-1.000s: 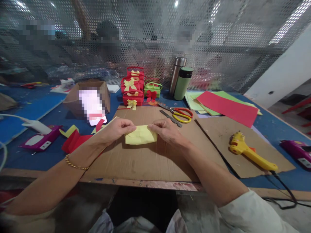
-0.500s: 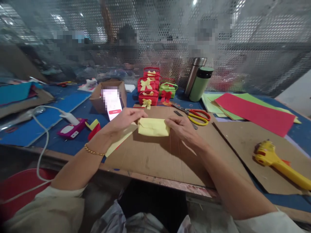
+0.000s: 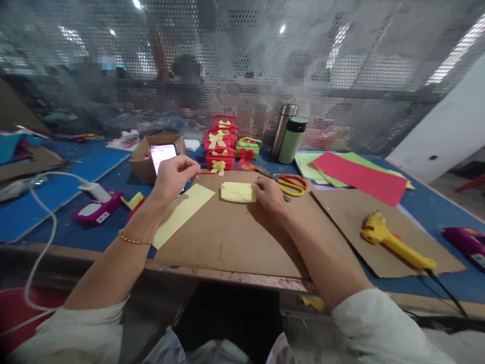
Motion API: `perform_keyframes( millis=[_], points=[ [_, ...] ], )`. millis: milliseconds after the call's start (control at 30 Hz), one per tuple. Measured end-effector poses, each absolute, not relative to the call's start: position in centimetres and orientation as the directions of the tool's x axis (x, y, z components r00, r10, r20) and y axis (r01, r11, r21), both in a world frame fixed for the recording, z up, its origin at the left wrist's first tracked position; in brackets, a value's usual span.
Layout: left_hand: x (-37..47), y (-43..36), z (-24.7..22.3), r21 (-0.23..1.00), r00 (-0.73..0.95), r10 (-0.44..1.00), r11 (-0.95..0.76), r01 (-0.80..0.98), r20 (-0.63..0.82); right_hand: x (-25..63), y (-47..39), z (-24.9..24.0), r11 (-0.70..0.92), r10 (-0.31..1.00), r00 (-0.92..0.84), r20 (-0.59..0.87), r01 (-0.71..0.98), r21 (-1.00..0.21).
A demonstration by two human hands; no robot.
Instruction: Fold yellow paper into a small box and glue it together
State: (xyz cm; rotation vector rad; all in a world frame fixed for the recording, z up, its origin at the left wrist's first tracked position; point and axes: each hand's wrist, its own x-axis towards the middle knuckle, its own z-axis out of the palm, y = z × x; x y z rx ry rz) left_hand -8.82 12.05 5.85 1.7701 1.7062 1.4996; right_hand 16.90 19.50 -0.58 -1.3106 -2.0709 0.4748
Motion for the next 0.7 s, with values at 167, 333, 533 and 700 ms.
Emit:
perform_keyframes(
  millis=[167, 333, 533, 700],
  points=[
    [-7.7, 9.9, 4.7, 0.502, 0.094, 0.905, -0.314, 0.806, 0.415, 16.9, 20.1, -1.1, 0.439, 0.889, -0.275, 0.365, 0.735, -0.516],
    [-8.4, 5.3, 1.7, 0.149, 0.232, 0.958, -0.258, 0.955, 0.171, 17.3, 20.9, -1.4, 0.452, 0.870, -0.249, 0.425, 0.746, -0.489],
    [-10.1, 1.9, 0.6, 0.072, 0.169, 0.970, -0.184, 0.980, 0.175, 18.7, 20.7, -0.1, 0.519, 0.786, -0.199, 0.585, 0.726, -0.451],
    [-10.1, 1.6, -0.3, 0.168, 0.193, 0.941, -0.246, 0.955, 0.279, 18.8, 17.0, -0.1, 0.664, 0.731, -0.416, 0.541, 0.615, -0.425]
  ],
)
